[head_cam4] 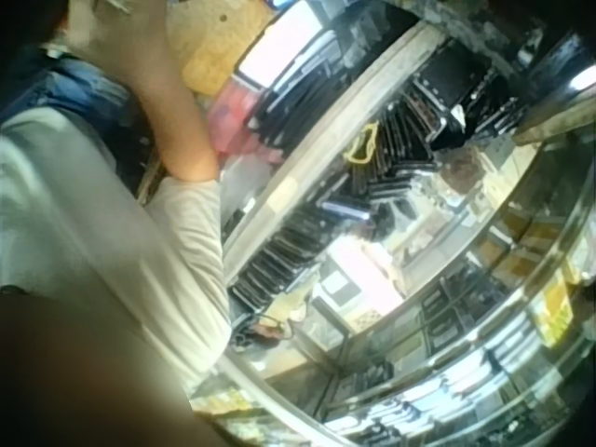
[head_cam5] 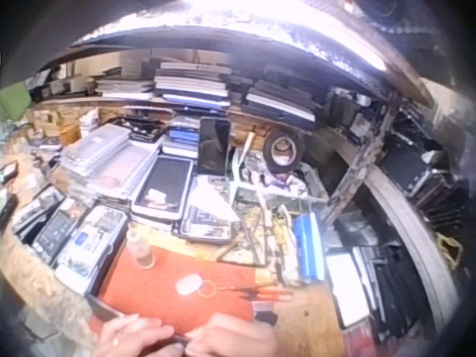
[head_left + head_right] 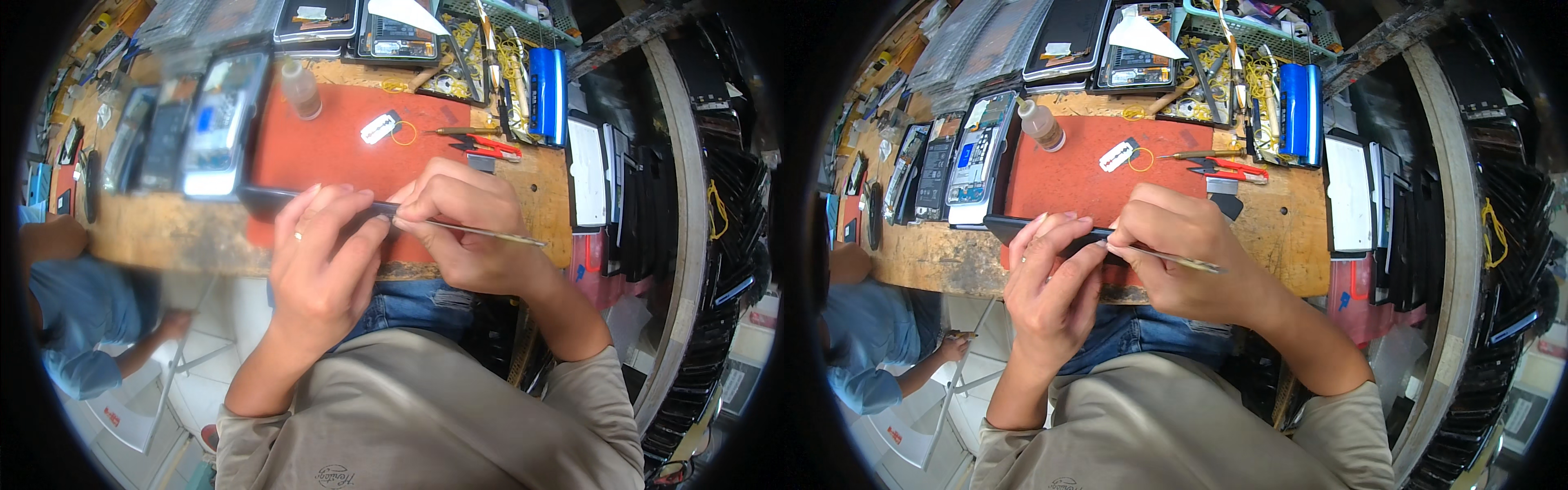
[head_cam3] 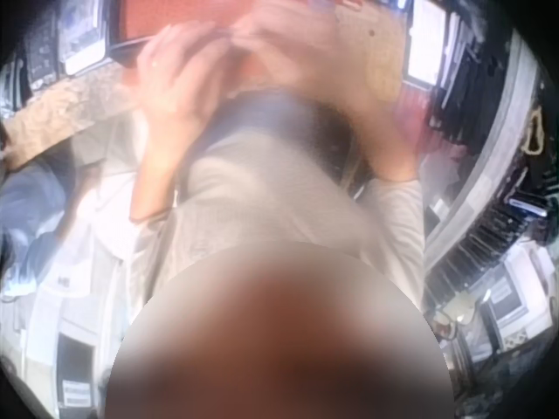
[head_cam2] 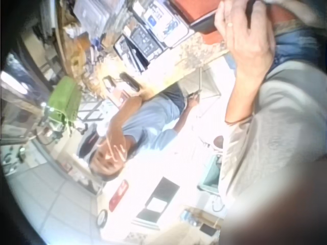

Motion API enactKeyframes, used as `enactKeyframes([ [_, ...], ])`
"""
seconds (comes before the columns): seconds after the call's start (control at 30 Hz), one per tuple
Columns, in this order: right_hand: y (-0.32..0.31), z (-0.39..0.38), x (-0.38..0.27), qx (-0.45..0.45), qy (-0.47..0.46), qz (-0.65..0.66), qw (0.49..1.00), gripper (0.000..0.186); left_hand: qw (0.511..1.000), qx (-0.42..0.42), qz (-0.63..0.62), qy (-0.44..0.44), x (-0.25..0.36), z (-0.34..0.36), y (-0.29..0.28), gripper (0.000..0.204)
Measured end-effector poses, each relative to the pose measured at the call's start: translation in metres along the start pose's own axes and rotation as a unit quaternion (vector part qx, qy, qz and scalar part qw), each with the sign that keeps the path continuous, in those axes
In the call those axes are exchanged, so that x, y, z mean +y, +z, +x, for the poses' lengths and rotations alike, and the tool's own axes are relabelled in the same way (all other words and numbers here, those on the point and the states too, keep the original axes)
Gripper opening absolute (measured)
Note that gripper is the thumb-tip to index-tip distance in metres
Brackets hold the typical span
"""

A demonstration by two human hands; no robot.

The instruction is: The person applies adhesive to a smartphone's camera module area and uses a metal tool to press and adjust the module. The person then sets the phone aside and briefly handles other phones and tools on the workbench.

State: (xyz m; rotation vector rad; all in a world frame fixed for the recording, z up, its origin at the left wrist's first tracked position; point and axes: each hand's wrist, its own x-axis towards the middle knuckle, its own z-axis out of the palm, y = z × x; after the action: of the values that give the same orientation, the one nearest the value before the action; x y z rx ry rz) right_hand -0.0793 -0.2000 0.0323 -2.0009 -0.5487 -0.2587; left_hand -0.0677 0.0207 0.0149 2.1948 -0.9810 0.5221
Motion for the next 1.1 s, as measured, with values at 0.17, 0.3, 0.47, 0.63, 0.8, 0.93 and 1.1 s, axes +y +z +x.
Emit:
enactKeyframes([
  [0.17, -0.006, 0.003, -0.005, -0.036, 0.028, -0.006, 0.999, 0.012, 1.0, 0.0, -0.003, -0.003, 0.0, 0.0, 0.0, 0.03],
  [0.3, 0.003, -0.001, 0.002, 0.018, 0.052, 0.071, 0.996, 0.011, 1.0, 0.002, -0.005, 0.001, -0.003, 0.001, 0.0, 0.029],
  [0.47, 0.007, -0.005, 0.01, 0.041, 0.095, 0.145, 0.984, 0.007, 1.0, 0.007, -0.025, -0.009, -0.01, 0.007, 0.0, 0.027],
  [0.63, -0.002, -0.001, 0.012, 0.006, 0.186, 0.202, 0.961, 0.007, 0.999, -0.014, -0.043, -0.028, -0.015, 0.018, 0.0, 0.025],
  [0.8, -0.009, 0.005, 0.021, -0.024, 0.232, 0.208, 0.95, 0.009, 0.998, -0.048, -0.042, -0.026, -0.021, 0.029, 0.004, 0.018],
  [0.93, -0.009, 0.004, 0.024, 0.005, 0.211, 0.221, 0.952, 0.014, 0.997, -0.055, -0.05, -0.029, -0.024, 0.033, 0.005, 0.013],
  [1.1, -0.007, 0.002, 0.03, 0.004, 0.195, 0.238, 0.951, 0.015, 0.995, -0.066, -0.064, -0.026, -0.03, 0.038, 0.006, 0.015],
])
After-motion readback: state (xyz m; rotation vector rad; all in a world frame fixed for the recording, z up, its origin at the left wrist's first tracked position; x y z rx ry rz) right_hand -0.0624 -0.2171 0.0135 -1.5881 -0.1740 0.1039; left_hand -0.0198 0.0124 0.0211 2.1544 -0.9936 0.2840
